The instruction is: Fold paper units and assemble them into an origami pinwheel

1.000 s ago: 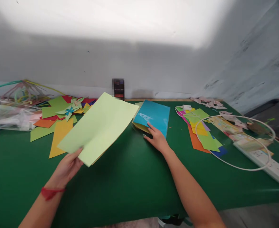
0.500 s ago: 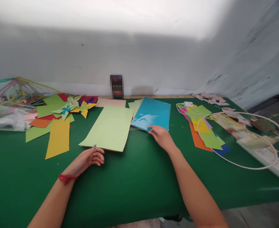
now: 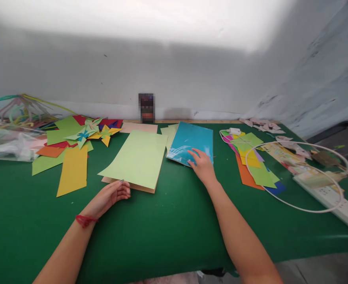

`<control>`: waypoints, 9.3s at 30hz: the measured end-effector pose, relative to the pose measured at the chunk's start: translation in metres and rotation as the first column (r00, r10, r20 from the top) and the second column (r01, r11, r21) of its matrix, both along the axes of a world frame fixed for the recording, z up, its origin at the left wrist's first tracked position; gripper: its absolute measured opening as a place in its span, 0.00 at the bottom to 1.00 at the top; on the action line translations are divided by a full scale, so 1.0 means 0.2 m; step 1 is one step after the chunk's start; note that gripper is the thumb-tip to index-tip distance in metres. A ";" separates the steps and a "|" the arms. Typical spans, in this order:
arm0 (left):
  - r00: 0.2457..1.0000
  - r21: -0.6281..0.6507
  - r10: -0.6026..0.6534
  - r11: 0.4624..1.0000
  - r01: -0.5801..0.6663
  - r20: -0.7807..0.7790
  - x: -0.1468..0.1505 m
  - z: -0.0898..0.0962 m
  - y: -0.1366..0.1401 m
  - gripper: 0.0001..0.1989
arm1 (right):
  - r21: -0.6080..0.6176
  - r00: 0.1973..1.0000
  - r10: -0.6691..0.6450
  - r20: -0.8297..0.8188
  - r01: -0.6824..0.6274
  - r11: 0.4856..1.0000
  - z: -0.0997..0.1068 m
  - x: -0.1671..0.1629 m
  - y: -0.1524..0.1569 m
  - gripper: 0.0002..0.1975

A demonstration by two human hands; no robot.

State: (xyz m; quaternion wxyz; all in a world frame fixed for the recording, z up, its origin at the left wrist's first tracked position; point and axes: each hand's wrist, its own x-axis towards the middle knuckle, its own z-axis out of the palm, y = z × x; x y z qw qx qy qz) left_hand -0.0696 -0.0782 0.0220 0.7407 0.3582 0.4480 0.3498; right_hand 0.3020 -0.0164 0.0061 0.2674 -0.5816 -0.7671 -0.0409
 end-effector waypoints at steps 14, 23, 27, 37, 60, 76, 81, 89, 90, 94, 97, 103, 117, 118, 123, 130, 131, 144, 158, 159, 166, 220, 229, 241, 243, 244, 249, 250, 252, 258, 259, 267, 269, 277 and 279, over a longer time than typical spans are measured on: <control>0.999 -0.002 0.042 0.999 -0.042 0.016 0.02 0.02 0.00 0.10 | -0.128 0.990 0.136 0.034 -0.130 0.983 -0.09 -0.18 0.00 0.31; 1.000 0.010 0.019 1.000 -0.019 0.014 0.02 0.00 0.01 0.10 | -0.006 0.996 0.035 -0.083 -0.036 0.999 -0.07 0.04 0.04 0.30; 1.000 0.023 0.011 1.000 -0.011 0.003 0.02 0.00 0.00 0.10 | -0.048 0.983 -0.137 -0.124 0.132 0.990 -0.09 0.21 0.05 0.25; 0.996 0.082 0.004 0.997 0.003 -0.085 0.09 0.01 -0.01 0.11 | 0.035 0.930 -0.148 -0.336 0.169 0.985 -0.02 -0.08 0.00 0.18; 0.117 0.572 0.570 0.743 0.348 -0.813 0.07 -0.15 0.03 0.24 | -0.462 0.214 -0.410 -0.887 -0.401 0.791 0.05 -0.58 -0.10 0.12; 0.100 0.551 0.556 0.753 0.360 -0.825 0.10 -0.14 0.00 0.24 | -0.370 0.534 -0.188 -0.825 -0.256 0.893 -0.09 -0.78 -0.09 0.13; 0.196 0.603 0.571 0.746 0.282 -0.797 0.11 -0.13 -0.01 0.24 | -0.254 0.489 -0.119 -0.864 -0.218 0.942 -0.09 -0.73 -0.07 0.17; 0.269 0.645 0.587 0.713 0.276 -0.764 0.11 -0.13 0.00 0.22 | -0.206 0.429 -0.293 -0.855 0.237 0.949 -0.10 -0.33 -0.01 0.22; 0.270 0.645 0.586 0.710 0.282 -0.764 0.11 -0.13 0.00 0.22 | -0.228 0.425 -0.337 -0.840 0.286 0.931 -0.11 -0.29 0.00 0.21; 0.267 0.647 0.589 0.706 0.289 -0.763 0.11 -0.14 0.01 0.21 | -0.336 0.416 -0.483 -0.771 0.379 0.862 -0.14 -0.18 0.01 0.16; 0.262 0.656 0.602 0.699 0.285 -0.754 0.10 -0.14 0.01 0.21 | -0.396 0.412 -0.544 -0.731 0.393 0.830 -0.16 -0.14 0.02 0.15; 0.284 0.668 0.605 0.693 0.271 -0.744 0.10 -0.14 0.02 0.22 | -0.409 0.388 -0.671 -0.632 0.568 0.714 -0.12 -0.09 0.00 0.14; 0.308 0.646 0.569 0.698 0.308 -0.762 0.11 -0.12 0.02 0.19 | -0.470 0.409 -0.712 -0.572 0.548 0.692 -0.02 -0.02 -0.04 0.08; 0.309 0.644 0.567 0.698 0.312 -0.764 0.11 -0.12 0.02 0.19 | -0.494 0.383 -0.714 -0.586 0.530 0.690 -0.03 -0.01 -0.04 0.07; 0.315 0.650 0.570 0.691 0.316 -0.759 0.11 -0.13 0.02 0.19 | -0.612 0.232 -0.688 -0.688 0.323 0.722 -0.05 -0.03 -0.03 0.10; 0.326 0.666 0.582 0.681 0.304 -0.745 0.11 -0.13 0.02 0.19 | -0.526 0.005 -0.541 -0.841 0.228 0.820 -0.06 -0.05 0.00 0.09; 0.332 0.667 0.581 0.681 0.301 -0.743 0.11 -0.13 0.02 0.19 | -0.505 -0.023 -0.515 -0.857 0.239 0.829 -0.06 -0.05 0.00 0.10; 0.974 0.364 0.218 0.913 -0.183 -0.059 0.36 -0.07 0.22 0.17 | -0.394 -0.078 -0.387 -0.919 0.259 0.882 -0.10 -0.09 0.05 0.19; 0.954 0.104 -0.057 0.994 0.028 0.293 0.74 -0.10 0.63 0.12 | -0.406 -0.129 -0.385 -0.914 0.312 0.859 -0.11 -0.08 0.08 0.24; 0.952 0.094 -0.052 0.995 0.025 0.300 0.75 -0.10 0.64 0.12 | -0.400 -0.129 -0.379 -0.916 0.314 0.861 -0.11 -0.09 0.08 0.25; 0.968 0.059 0.029 0.997 -0.045 0.250 0.85 -0.11 0.70 0.07 | -0.395 0.003 -0.417 -0.909 0.311 0.864 -0.09 -0.11 0.05 0.35; 0.910 0.263 0.412 0.884 -0.386 -0.048 -0.02 -0.02 0.16 0.10 | -0.135 0.855 -0.453 -0.253 0.432 0.892 -0.02 -0.27 -0.04 0.16; 0.780 -0.042 0.584 0.805 -0.591 0.226 -0.20 0.02 0.23 0.07 | 0.078 0.976 -0.032 -0.215 0.050 0.996 0.09 -0.53 -0.13 0.18; 0.724 0.023 0.590 0.770 -0.638 0.357 -0.22 0.09 0.19 0.10 | 0.212 0.954 0.252 -0.162 -0.216 0.953 0.04 -0.70 -0.17 0.13; 0.757 0.196 0.547 0.749 -0.633 0.356 -0.19 0.11 0.15 0.11 | 0.273 0.967 0.164 -0.197 -0.106 0.956 0.07 -0.64 -0.16 0.13; 0.793 0.285 0.517 0.746 -0.602 0.323 -0.18 0.11 0.12 0.11 | 0.293 0.970 0.124 -0.210 -0.059 0.954 0.08 -0.62 -0.16 0.12; 0.840 0.567 0.527 0.657 -0.497 0.125 -0.14 0.14 0.02 0.08 | 0.332 0.957 -0.136 -0.256 0.219 0.918 0.17 -0.54 -0.25 0.13; 0.844 0.571 0.525 0.661 -0.488 0.114 -0.14 0.14 0.01 0.08 | 0.345 0.945 -0.184 -0.272 0.274 0.898 0.18 -0.53 -0.26 0.13; 0.861 0.553 0.500 0.694 -0.462 0.092 -0.13 0.14 0.02 0.09 | 0.364 0.925 -0.244 -0.291 0.342 0.866 0.20 -0.51 -0.27 0.13; 0.874 0.447 0.392 0.862 -0.240 -0.287 -0.11 0.12 0.06 0.12 | 0.232 0.962 -0.176 -0.211 0.224 0.946 0.15 -0.49 -0.19 0.13; 0.874 0.404 0.368 0.886 -0.226 -0.317 -0.10 0.11 0.06 0.13 | 0.180 0.971 -0.162 -0.178 0.194 0.964 0.13 -0.49 -0.17 0.12; 0.955 0.101 0.247 0.967 -0.232 -0.167 -0.08 0.07 0.06 0.12 | -0.078 0.997 0.070 -0.016 -0.071 0.994 0.02 -0.52 -0.14 0.20; 0.956 0.077 0.241 0.970 -0.231 -0.170 -0.08 0.06 0.07 0.12 | -0.139 0.971 0.231 -0.070 -0.238 0.961 0.04 -0.53 -0.14 0.18; 0.828 0.534 0.516 0.774 -0.341 -0.220 -0.05 0.10 0.05 0.13 | -0.444 0.859 0.168 -0.483 -0.406 0.799 0.16 -0.46 -0.18 0.11; 0.772 0.709 0.578 0.659 -0.253 -0.262 -0.04 0.12 0.03 0.11 | -0.513 0.845 0.100 -0.525 -0.408 0.755 0.19 -0.42 -0.19 0.11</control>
